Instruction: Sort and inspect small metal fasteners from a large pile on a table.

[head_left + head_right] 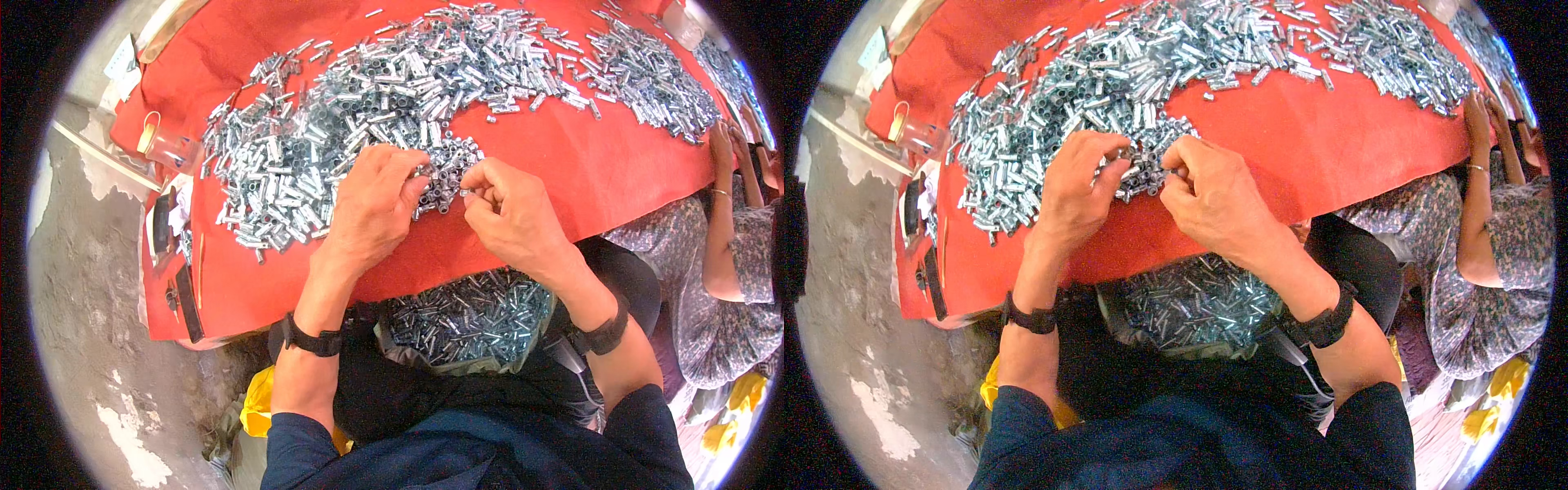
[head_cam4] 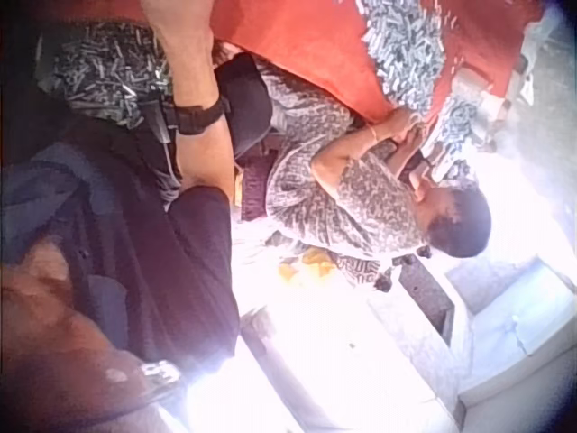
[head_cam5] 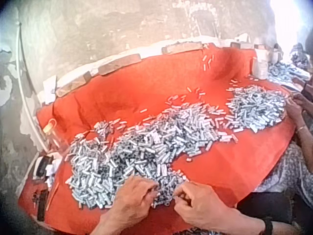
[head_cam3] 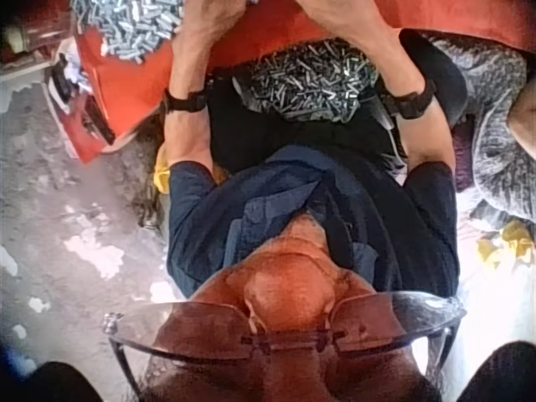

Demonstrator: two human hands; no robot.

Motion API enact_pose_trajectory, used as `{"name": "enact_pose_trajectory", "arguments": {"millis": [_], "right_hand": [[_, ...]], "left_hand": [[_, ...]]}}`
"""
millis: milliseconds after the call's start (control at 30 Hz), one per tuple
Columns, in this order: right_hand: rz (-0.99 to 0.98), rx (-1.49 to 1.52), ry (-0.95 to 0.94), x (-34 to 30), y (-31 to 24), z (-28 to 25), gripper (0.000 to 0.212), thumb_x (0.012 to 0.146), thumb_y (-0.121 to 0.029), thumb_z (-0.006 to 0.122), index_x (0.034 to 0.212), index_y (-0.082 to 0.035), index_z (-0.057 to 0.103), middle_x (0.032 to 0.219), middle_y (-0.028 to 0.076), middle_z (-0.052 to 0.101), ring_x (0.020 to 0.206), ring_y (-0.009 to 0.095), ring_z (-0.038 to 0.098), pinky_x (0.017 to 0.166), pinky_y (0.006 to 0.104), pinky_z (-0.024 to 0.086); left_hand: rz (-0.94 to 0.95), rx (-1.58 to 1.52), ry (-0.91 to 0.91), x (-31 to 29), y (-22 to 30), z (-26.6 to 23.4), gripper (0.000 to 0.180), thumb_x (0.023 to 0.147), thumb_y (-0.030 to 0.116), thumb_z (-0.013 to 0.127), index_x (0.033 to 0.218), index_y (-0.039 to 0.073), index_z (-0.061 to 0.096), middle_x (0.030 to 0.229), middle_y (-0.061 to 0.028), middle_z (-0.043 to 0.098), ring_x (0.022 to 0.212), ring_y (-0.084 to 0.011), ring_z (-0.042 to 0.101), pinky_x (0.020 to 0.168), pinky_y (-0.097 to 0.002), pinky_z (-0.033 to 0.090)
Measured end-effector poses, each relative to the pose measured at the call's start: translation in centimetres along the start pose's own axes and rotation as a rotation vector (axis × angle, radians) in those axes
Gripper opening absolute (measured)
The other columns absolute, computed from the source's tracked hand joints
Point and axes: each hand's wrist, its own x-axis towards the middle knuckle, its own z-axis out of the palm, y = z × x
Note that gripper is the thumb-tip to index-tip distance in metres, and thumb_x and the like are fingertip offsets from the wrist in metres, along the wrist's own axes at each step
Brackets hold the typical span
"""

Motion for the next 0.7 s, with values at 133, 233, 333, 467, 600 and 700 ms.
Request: {"name": "enact_pose_trajectory", "arguments": {"millis": [133, 233, 333, 467, 600, 700], "right_hand": [[0.166, 0.195, -0.06, -0.1, -0.5, -0.1, 0.008, 0.086, -0.002, 0.061, 0.091, 0.003, 0.059, 0.07, 0.007, 0.058, 0.06, 0.009, 0.052, 0.055, 0.0295, 0.043], [0.197, 0.284, -0.101, -0.2, -1.6, 0.1, 0.01, 0.089, -0.003, 0.061, 0.096, 0.004, 0.06, 0.077, 0.007, 0.063, 0.065, 0.009, 0.058, 0.058, 0.0273, 0.047], [0.221, 0.447, -0.12, -0.4, -2.2, 0.1, 0.012, 0.091, -0.002, 0.059, 0.101, 0.005, 0.059, 0.083, 0.007, 0.065, 0.07, 0.01, 0.063, 0.062, 0.0262, 0.051], [0.191, 0.491, -0.132, -0.5, -2.2, 0.4, 0.014, 0.092, -0.002, 0.059, 0.104, 0.006, 0.058, 0.087, 0.009, 0.065, 0.073, 0.012, 0.065, 0.065, 0.0266, 0.054], [0.193, 0.523, -0.109, -0.6, -2.0, 0.7, 0.013, 0.093, -0.001, 0.058, 0.104, 0.006, 0.058, 0.087, 0.009, 0.066, 0.072, 0.011, 0.065, 0.064, 0.026, 0.053], [0.195, 0.522, -0.11, -0.7, -1.9, 0.7, 0.012, 0.093, 0.0, 0.058, 0.103, 0.006, 0.059, 0.087, 0.009, 0.066, 0.072, 0.011, 0.065, 0.063, 0.0257, 0.053]], "left_hand": [[-0.098, -0.174, 0.019, -0.1, 1.5, -1.0, 0.021, 0.088, 0.0, 0.066, 0.109, 0.003, 0.066, 0.089, -0.007, 0.063, 0.072, -0.0179, 0.06, 0.063, -0.0313, 0.049], [-0.339, -0.433, -0.015, -1.1, 1.9, -1.2, 0.021, 0.094, 0.002, 0.063, 0.115, 0.001, 0.064, 0.086, -0.0053, 0.064, 0.064, -0.0125, 0.06, 0.053, -0.0261, 0.049], [-0.56, -0.791, 0.084, -1.3, 2.7, -1.0, 0.018, 0.097, 0.005, 0.061, 0.113, -0.002, 0.06, 0.083, -0.0074, 0.065, 0.06, -0.0143, 0.062, 0.049, -0.024, 0.05], [-0.632, -0.981, 0.102, -1.7, 2.7, -0.7, 0.014, 0.098, 0.008, 0.063, 0.105, -0.002, 0.056, 0.08, -0.0089, 0.067, 0.065, -0.0115, 0.064, 0.054, -0.0237, 0.052], [-0.626, -0.977, 0.055, -2.0, 2.9, -0.3, 0.012, 0.098, 0.008, 0.062, 0.103, -0.002, 0.058, 0.078, -0.0073, 0.066, 0.064, -0.011, 0.063, 0.055, -0.0239, 0.052], [-0.594, -0.955, 0.023, -2.1, 3.1, -0.2, 0.012, 0.099, 0.009, 0.061, 0.103, -0.002, 0.061, 0.076, -0.0047, 0.065, 0.061, -0.0097, 0.061, 0.054, -0.0233, 0.05]]}}
